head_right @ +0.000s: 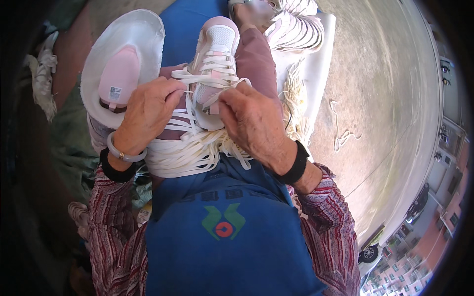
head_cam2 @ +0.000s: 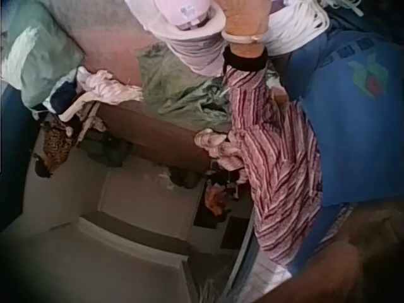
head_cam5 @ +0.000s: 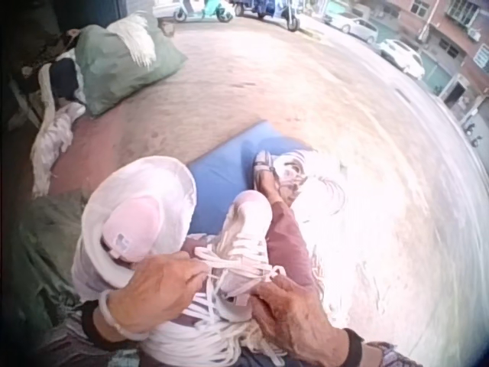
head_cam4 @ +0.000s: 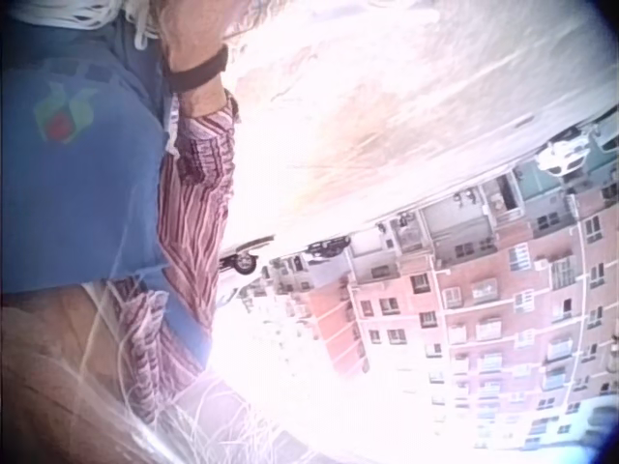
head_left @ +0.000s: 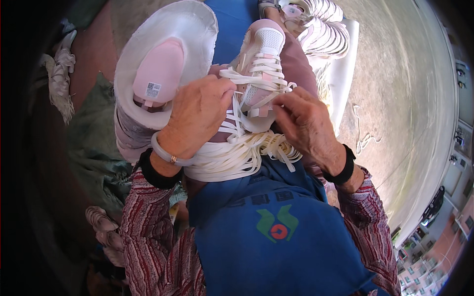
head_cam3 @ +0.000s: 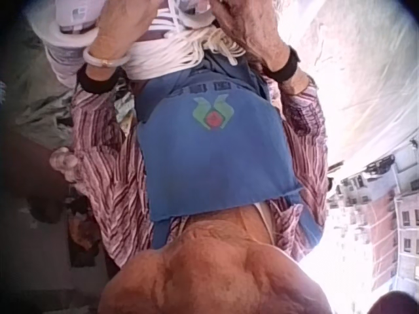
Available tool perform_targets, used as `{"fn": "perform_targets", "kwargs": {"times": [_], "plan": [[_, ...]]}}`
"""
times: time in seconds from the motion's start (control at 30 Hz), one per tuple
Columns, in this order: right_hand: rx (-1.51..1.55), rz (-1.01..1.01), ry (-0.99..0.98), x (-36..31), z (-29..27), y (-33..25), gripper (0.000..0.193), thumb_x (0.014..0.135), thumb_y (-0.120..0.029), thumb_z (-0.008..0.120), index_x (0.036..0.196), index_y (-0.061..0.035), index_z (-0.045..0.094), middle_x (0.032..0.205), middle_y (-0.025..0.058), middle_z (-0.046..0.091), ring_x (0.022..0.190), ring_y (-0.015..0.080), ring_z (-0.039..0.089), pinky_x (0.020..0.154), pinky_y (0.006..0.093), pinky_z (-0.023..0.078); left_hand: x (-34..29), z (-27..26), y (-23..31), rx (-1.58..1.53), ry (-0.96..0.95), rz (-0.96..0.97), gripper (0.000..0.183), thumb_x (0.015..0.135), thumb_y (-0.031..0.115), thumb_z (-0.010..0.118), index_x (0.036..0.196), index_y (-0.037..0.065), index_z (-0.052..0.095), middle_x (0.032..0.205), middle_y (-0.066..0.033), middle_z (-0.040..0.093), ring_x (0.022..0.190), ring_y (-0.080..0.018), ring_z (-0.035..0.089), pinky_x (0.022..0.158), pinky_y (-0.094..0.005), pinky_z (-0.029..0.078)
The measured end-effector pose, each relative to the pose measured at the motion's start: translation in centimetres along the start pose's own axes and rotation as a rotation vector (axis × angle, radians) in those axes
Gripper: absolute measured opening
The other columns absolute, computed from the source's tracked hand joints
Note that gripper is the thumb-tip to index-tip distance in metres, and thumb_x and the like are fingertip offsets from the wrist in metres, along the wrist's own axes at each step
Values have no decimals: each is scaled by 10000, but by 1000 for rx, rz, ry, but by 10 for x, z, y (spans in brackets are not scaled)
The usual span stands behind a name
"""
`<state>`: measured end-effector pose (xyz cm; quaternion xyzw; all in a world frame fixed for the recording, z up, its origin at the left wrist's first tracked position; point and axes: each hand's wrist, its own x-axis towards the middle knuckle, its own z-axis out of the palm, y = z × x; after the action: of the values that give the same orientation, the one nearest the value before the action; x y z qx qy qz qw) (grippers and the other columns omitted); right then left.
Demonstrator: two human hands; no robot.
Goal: Lacing newly manufactured pink sneakers while seated.
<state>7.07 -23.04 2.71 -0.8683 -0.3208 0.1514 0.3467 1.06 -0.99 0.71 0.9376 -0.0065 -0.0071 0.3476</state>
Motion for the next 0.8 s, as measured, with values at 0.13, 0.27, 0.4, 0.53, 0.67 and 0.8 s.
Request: {"fn": "perform_targets", "kwargs": {"times": [0.13,0.27,0.4,0.53,0.67,0.8], "plan": [[194,-11,41,10,25,-1,110,883,-91,580,886,6,632,817,209,652,740,402,634,644,457,515,8,6,4,69,25,-15,120,901,110,608,949,16,664,804,-167,613,756,-373,610,657,-437,464],[33,33,41,22,38,1,133,893,-129,572,862,-13,628,803,192,660,714,392,647,634,458,525,10,9,2,41,62,-2,121,911,112,589,940,12,652,825,-170,604,779,-384,601,673,-447,466],[-195,62,33,28,43,-2,164,896,-186,581,853,-36,633,790,163,674,693,360,667,608,461,527,12,10,-1,64,17,-14,130,916,114,576,949,11,649,869,-176,609,814,-391,598,694,-450,469],[-168,98,71,29,46,-2,150,887,-203,600,859,-63,646,755,146,672,696,348,671,605,459,527,17,11,-7,30,34,21,111,901,80,558,916,-4,629,876,-182,603,835,-395,598,726,-463,475],[-95,99,86,30,48,2,135,881,-206,611,879,-80,660,742,149,667,700,349,668,615,461,526,20,8,-1,47,10,77,90,877,44,545,880,-9,617,900,-187,615,853,-406,598,749,-466,486],[108,90,129,30,52,6,130,878,-185,603,893,-74,669,755,169,657,709,371,653,635,463,515,23,8,0,102,-6,104,90,866,43,546,879,-3,622,910,-193,627,859,-410,597,753,-466,490]]}}
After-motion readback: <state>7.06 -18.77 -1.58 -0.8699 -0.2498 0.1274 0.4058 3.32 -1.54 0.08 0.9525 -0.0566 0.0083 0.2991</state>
